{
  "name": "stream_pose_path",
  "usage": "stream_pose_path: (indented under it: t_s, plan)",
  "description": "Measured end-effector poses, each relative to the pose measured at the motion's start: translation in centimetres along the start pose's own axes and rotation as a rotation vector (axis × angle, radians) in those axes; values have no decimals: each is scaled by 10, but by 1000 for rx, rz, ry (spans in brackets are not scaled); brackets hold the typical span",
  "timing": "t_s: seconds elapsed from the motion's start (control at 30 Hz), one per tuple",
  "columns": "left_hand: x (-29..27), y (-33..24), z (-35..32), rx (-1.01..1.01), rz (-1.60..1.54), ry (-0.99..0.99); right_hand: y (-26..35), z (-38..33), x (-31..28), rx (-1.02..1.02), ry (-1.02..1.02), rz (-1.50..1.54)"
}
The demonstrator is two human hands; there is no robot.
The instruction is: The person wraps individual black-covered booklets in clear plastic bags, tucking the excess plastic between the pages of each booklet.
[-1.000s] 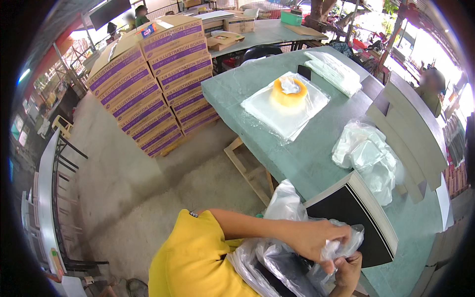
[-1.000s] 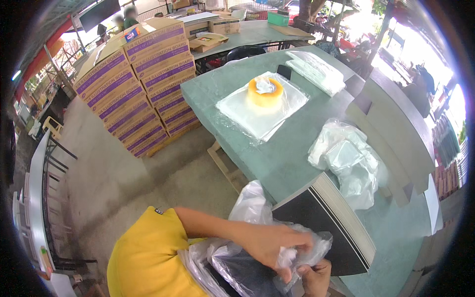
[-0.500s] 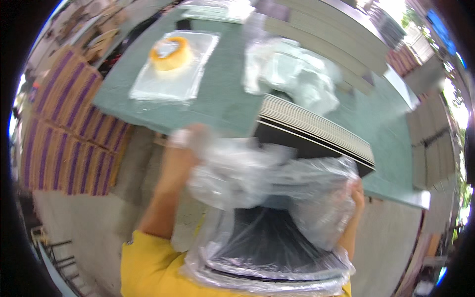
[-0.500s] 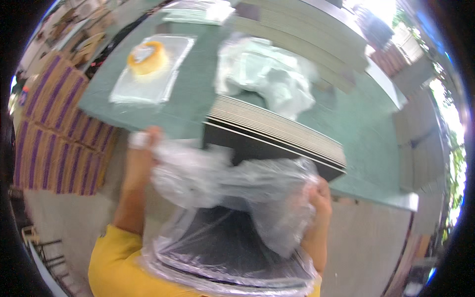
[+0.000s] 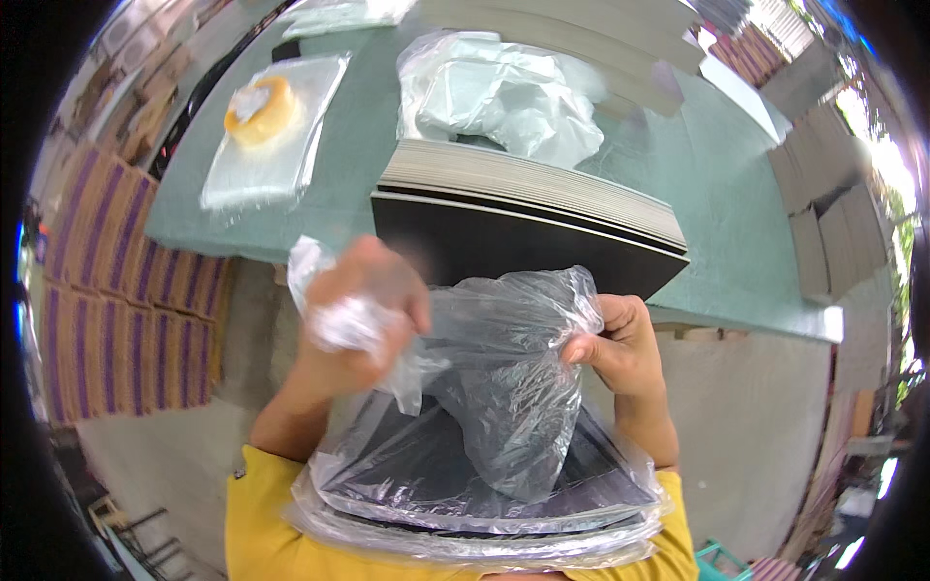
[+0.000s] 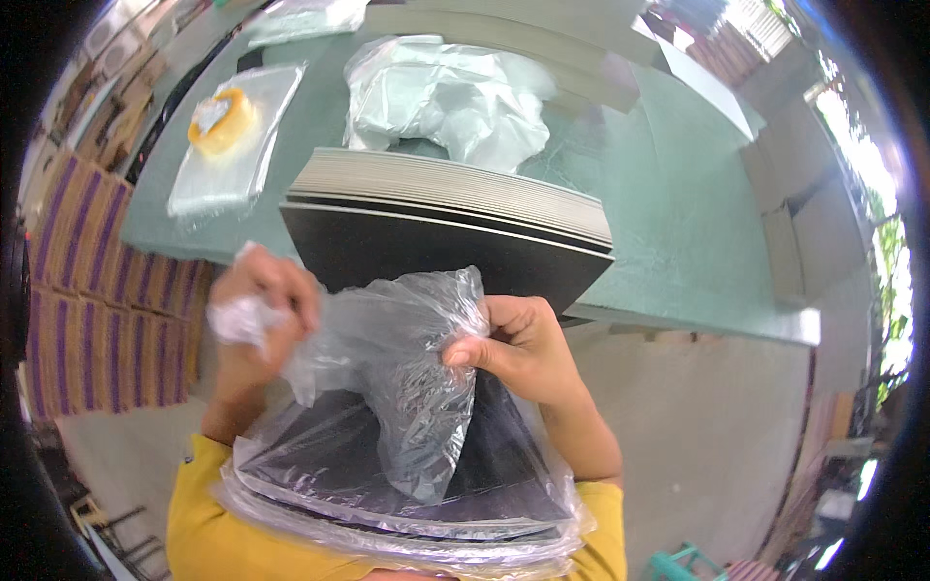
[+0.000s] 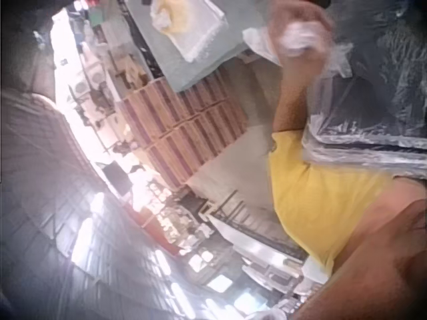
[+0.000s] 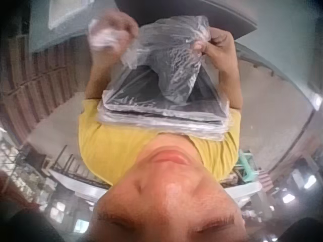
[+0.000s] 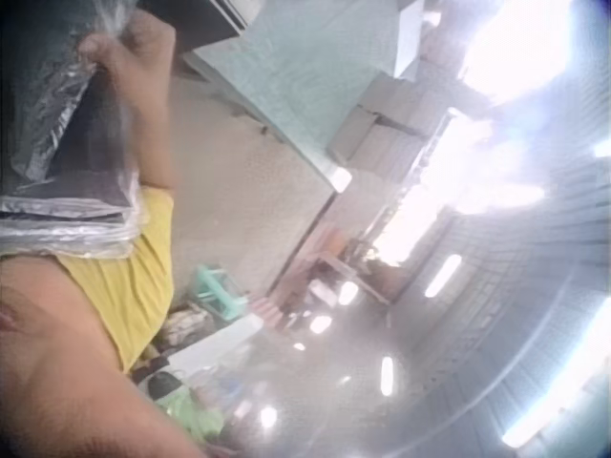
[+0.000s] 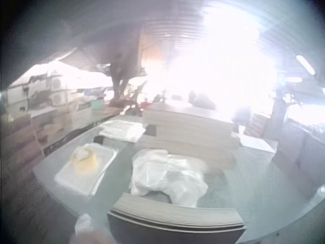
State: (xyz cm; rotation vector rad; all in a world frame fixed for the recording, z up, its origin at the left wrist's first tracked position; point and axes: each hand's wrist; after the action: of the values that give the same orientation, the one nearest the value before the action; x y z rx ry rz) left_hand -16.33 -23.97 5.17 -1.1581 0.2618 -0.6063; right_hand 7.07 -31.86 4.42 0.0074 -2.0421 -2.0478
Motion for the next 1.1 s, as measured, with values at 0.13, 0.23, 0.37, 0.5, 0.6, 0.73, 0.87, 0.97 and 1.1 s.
stream_pose_path:
  t_s: [0.13,0.23,0.37,0.5,0.6,0.73,0.87,0.97,1.1]
  plan:
    - [31,-14,23,-165,261,423,-5,13,6,27,-71,-62]
    - [45,2,26,-117,330,496,-11,18,16,-2,-108,-3]
    - [42,17,23,-230,309,455,-20,19,11,79,-145,226]
    - [37,24,20,-196,278,386,-20,18,3,1,-71,139]
    - [32,22,23,-158,281,425,-13,19,-1,-31,-126,263]
    - [25,20,21,-152,298,237,5,20,4,25,-71,99]
    - [27,18,27,-57,261,264,1,21,6,88,-123,-29]
    - [37,24,19,-52,236,270,-11,20,11,95,-117,-33]
    - [36,27,18,-73,225,287,-21,23,11,93,-62,81]
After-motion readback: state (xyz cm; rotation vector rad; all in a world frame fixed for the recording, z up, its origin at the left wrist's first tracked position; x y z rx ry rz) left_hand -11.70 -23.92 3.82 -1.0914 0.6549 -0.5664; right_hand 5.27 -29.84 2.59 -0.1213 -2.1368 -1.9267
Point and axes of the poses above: each hand's wrist, its own z-axis towards the middle knuckle, its own x-axis out of the palm, y = z × x, and after that the axes turned 4 degrees about -z, right-handed
